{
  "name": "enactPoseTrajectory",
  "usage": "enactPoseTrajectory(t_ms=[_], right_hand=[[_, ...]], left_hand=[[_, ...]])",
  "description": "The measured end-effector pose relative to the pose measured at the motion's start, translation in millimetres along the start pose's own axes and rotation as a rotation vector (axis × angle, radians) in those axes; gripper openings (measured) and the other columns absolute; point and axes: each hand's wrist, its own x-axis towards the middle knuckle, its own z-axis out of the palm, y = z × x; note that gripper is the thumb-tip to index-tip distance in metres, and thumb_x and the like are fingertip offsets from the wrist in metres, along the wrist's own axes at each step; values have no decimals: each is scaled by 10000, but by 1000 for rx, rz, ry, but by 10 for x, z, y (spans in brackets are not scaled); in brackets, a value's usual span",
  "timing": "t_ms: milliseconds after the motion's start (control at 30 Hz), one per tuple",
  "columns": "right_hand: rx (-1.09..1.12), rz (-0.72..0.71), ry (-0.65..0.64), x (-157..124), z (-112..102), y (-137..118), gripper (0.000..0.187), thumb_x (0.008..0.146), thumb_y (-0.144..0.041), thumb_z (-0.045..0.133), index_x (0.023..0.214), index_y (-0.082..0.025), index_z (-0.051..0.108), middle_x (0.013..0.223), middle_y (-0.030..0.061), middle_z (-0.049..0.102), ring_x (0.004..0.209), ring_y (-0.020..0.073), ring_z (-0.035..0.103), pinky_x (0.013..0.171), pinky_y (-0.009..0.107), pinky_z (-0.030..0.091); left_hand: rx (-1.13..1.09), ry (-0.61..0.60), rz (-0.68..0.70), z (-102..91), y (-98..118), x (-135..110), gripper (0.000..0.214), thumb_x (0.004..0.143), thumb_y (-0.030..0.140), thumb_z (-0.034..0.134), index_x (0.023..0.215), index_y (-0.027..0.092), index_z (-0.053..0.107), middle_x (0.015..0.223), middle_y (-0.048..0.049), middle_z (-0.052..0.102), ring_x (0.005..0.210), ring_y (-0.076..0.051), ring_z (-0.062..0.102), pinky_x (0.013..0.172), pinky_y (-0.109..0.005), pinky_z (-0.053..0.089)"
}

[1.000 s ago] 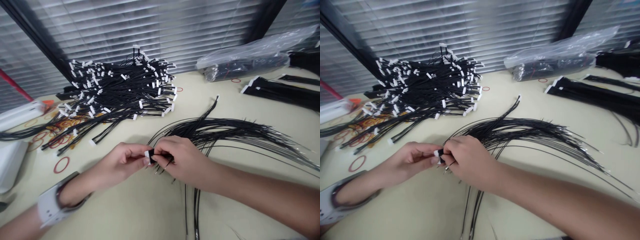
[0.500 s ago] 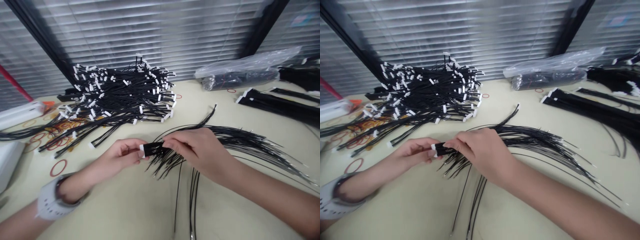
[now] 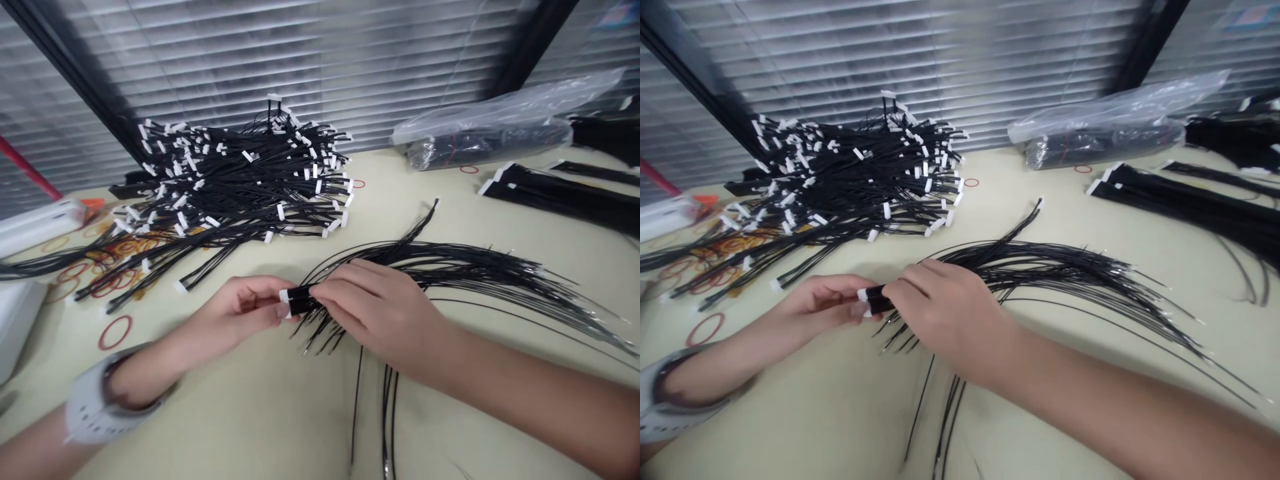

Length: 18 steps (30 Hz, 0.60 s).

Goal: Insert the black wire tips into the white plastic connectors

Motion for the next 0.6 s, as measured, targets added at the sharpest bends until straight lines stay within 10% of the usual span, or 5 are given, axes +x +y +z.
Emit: enactPoseTrajectory(t_ms=[600], right_hand=[[-67,-7,-21,19,14,-38,188,783,-35,487,769,-107,660,650,27,547,590,118,464,542,256,368]], left_hand=[[-93,-42,-70,30,1,-8,143,751,133,619,857,194,693,738,16,696,665,-75,590,630,-161,441]])
